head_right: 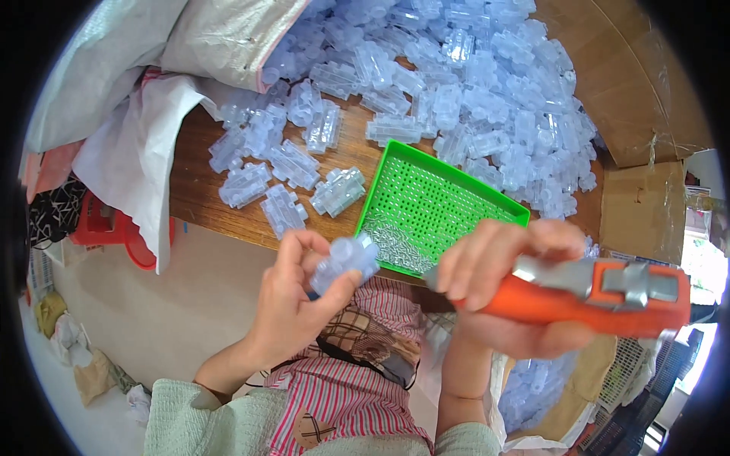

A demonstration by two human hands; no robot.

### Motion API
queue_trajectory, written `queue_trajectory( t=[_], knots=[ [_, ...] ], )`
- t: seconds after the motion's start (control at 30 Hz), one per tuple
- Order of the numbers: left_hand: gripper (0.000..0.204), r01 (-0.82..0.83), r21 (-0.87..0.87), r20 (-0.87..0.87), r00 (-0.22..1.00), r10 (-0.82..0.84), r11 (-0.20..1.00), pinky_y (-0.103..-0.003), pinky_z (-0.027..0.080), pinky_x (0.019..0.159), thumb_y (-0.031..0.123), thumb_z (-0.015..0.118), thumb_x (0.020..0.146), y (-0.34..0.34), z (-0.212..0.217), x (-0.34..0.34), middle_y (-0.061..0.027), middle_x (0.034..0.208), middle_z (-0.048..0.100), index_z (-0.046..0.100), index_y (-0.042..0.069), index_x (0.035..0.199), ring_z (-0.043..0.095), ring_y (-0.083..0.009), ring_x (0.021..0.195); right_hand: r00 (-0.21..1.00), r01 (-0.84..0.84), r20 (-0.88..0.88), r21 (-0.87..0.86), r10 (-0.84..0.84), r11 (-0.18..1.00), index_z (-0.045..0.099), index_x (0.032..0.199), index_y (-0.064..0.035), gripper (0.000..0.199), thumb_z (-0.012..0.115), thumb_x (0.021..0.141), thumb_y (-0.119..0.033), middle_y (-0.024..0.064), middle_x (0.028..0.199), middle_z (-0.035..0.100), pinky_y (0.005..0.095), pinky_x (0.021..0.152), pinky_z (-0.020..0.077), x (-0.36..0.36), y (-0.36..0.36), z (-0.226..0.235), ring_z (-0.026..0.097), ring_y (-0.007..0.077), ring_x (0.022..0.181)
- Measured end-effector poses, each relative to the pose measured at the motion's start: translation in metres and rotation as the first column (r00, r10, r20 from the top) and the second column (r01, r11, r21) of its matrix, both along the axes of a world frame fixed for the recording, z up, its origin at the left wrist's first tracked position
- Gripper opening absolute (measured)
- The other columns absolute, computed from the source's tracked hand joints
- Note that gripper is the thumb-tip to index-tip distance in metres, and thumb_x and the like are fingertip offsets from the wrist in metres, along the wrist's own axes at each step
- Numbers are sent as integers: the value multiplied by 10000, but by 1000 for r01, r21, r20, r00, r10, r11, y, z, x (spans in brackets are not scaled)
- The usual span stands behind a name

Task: Assembling small translucent plastic components by inserting metal pins and using an electric handheld tool to secure them.

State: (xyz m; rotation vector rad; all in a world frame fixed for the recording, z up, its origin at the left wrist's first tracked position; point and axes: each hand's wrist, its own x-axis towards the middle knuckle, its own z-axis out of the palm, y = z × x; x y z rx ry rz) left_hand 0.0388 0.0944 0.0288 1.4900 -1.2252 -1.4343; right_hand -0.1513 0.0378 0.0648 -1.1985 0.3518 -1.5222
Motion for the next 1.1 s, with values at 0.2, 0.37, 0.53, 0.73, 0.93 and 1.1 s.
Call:
queue_trajectory(
  t=[0.2, 0.37, 0.53, 0.73, 0.93, 1.1],
  knots=[
    [367, 161, -474, 484, 869, 103, 866, -420, 396, 857, 173, 684, 792, -66, -11, -2, -159, 1031, 548, 511, 4, 1069, 442, -335, 994, 891, 385, -271, 29, -363, 923, 467, 1149, 30, 799, 439, 816, -696, 54, 573, 458, 284, 493, 422, -9, -14, -18, 443, 154, 516],
    [262, 316, -528, 716, 665, 213, 788, -424, 377, 879, 66, 604, 824, -92, -15, 26, -134, 1068, 548, 596, 95, 1085, 437, -339, 995, 672, 545, -562, -65, -482, 836, 528, 1042, 76, 479, 601, 828, -346, 77, 735, 578, 317, 630, 485, -23, -15, -10, 562, 165, 635],
    [375, 629, -343, 909, 411, 76, 698, -408, 373, 858, -33, 598, 694, -105, -5, 67, -98, 1121, 471, 633, 132, 1028, 441, -304, 998, 825, 489, -379, 110, -419, 865, 505, 1045, 62, 266, 544, 877, -141, 46, 650, 537, 248, 536, 438, -29, -25, -13, 526, 126, 547],
    [344, 681, -299, 917, 400, 3, 669, -423, 365, 891, 23, 710, 660, -110, -6, 69, -58, 1140, 447, 601, 134, 968, 419, -304, 1080, 792, 517, -432, 99, -431, 850, 491, 988, 48, 548, 493, 876, -488, 40, 555, 433, 270, 442, 389, -27, -23, -43, 424, 126, 470],
    [331, 689, -296, 907, 421, -33, 662, -416, 363, 892, -3, 716, 636, -109, -6, 67, -52, 1116, 476, 535, 98, 895, 420, -309, 1097, 778, 548, -400, 55, -484, 835, 511, 936, 38, 521, 529, 853, -477, 47, 554, 449, 279, 427, 396, -25, -26, -58, 430, 126, 455],
    [317, 668, -422, 827, 560, -41, 613, -411, 390, 879, -29, 698, 647, -105, -4, 72, -78, 1075, 505, 491, 63, 868, 449, -319, 1069, 769, 551, -426, 66, -476, 832, 515, 924, 35, 513, 535, 849, -472, 47, 555, 453, 281, 428, 396, -27, -25, -59, 438, 129, 457]
  ],
)
